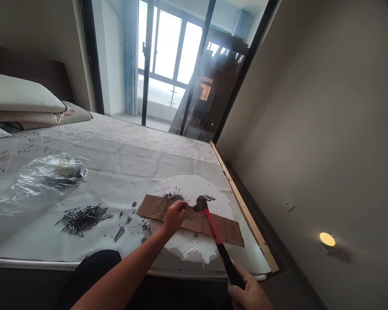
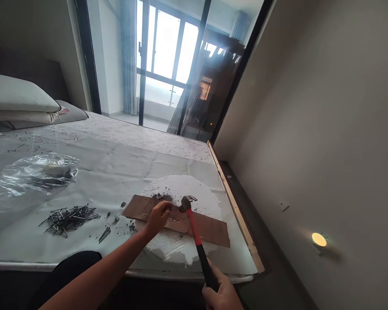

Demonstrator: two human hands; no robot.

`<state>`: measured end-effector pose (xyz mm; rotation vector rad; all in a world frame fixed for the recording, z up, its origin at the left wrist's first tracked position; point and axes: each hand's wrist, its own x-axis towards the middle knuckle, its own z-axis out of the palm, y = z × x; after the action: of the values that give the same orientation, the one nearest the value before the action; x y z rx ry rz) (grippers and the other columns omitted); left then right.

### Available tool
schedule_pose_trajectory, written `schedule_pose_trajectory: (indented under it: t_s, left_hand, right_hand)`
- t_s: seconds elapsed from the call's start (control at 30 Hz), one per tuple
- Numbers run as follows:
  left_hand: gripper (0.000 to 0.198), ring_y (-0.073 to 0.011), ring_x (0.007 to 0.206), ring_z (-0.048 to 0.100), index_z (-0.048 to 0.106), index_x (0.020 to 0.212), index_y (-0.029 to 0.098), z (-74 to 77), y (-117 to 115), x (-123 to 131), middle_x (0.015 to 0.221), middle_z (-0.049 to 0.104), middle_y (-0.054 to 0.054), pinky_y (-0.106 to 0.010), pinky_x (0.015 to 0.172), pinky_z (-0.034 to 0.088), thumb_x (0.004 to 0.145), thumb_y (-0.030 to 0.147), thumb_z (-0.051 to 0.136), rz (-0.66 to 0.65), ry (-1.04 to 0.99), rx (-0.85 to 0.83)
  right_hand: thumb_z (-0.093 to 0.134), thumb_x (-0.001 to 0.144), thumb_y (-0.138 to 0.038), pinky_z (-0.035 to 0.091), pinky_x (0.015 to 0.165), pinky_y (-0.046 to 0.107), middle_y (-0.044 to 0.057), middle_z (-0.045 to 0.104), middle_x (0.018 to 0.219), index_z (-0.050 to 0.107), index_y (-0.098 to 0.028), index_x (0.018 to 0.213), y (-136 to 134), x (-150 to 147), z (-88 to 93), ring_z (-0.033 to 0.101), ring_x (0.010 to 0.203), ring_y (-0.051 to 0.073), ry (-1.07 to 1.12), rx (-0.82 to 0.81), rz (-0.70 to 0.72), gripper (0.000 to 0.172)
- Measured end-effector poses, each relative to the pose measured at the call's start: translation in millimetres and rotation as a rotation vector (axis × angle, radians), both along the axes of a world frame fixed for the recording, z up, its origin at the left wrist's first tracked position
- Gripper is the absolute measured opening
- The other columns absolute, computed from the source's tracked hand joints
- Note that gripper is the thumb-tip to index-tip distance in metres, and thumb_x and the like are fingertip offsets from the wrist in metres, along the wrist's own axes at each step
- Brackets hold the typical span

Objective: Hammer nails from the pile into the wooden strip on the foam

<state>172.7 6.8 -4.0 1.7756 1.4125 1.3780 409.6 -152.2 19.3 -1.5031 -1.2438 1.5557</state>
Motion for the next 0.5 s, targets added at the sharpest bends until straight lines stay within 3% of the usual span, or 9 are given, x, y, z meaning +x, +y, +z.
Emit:
schedule_pose_trajectory:
  t_s: [0.07,0.17,0.23,0.33,0.4,0.5]
  left_hand:
    - [0.024,-0.0151,0.078,0.056,0.06,0.083,0.016,18.2,0.0,-14.9,0.085,0.061,-0.006,-0.026,0.071,0.045,0.072,0.013,0.039,0.035,0.033,0.057]
    - [0.024,-0.0152,0.08,0.056,0.061,0.087,0.017,35.5,0.9,-62.3,0.089,0.062,-0.005,-0.026,0.074,0.045,0.074,0.017,0.04,0.164,0.097,0.077]
    - [0.026,-0.0156,0.08,0.057,0.061,0.09,0.016,32.5,-1.2,-107.3,0.09,0.063,-0.005,-0.026,0.074,0.045,0.075,0.02,0.04,0.313,0.17,0.057]
    - [0.024,-0.0181,0.079,0.058,0.062,0.086,0.014,6.4,-13.4,-175.1,0.084,0.064,-0.007,-0.026,0.073,0.043,0.074,0.022,0.043,0.495,0.385,-0.161]
    - [0.014,-0.0201,0.074,0.058,0.061,0.071,0.015,-18.3,-25.3,-207.0,0.072,0.063,-0.006,-0.027,0.068,0.042,0.069,0.02,0.049,0.452,0.594,-0.46]
    - [0.009,-0.021,0.073,0.058,0.056,0.057,0.016,-51.5,-39.5,-226.7,0.064,0.061,-0.005,-0.026,0.064,0.039,0.065,0.021,0.054,0.383,0.724,-0.658]
  right_hand:
    - [0.053,0.071,-0.035,0.026,0.033,0.017,-0.012,0.035,0.037,0.05,-0.013,0.114,4.7,3.5,-6.6,0.028,0.03,0.006,0.039,-0.005,0.008,0.049]
    - [0.055,0.069,-0.042,0.022,0.027,0.016,-0.012,0.032,0.034,0.052,-0.017,0.071,17.4,9.9,-29.0,0.023,0.026,0.005,0.132,0.025,0.051,0.024]
    - [0.055,0.065,-0.05,0.018,0.025,0.017,-0.011,0.03,0.032,0.04,-0.021,0.053,26.2,13.7,-48.7,0.021,0.023,0.003,0.241,0.009,0.096,0.035]
    - [0.054,0.062,-0.057,0.015,0.026,0.016,-0.011,0.027,0.031,0.034,-0.022,0.048,34.9,18.2,-73.3,0.02,0.022,0.002,0.332,-0.048,0.146,0.043]
    - [0.054,0.06,-0.06,0.014,0.026,0.016,-0.011,0.026,0.03,0.034,-0.022,0.047,37.6,21.2,-82.7,0.02,0.021,0.002,0.382,-0.087,0.178,0.045]
    - [0.056,0.06,-0.061,0.015,0.026,0.016,-0.011,0.027,0.03,0.034,-0.022,0.048,38.9,26.2,-89.0,0.021,0.021,0.003,0.426,-0.127,0.212,0.047]
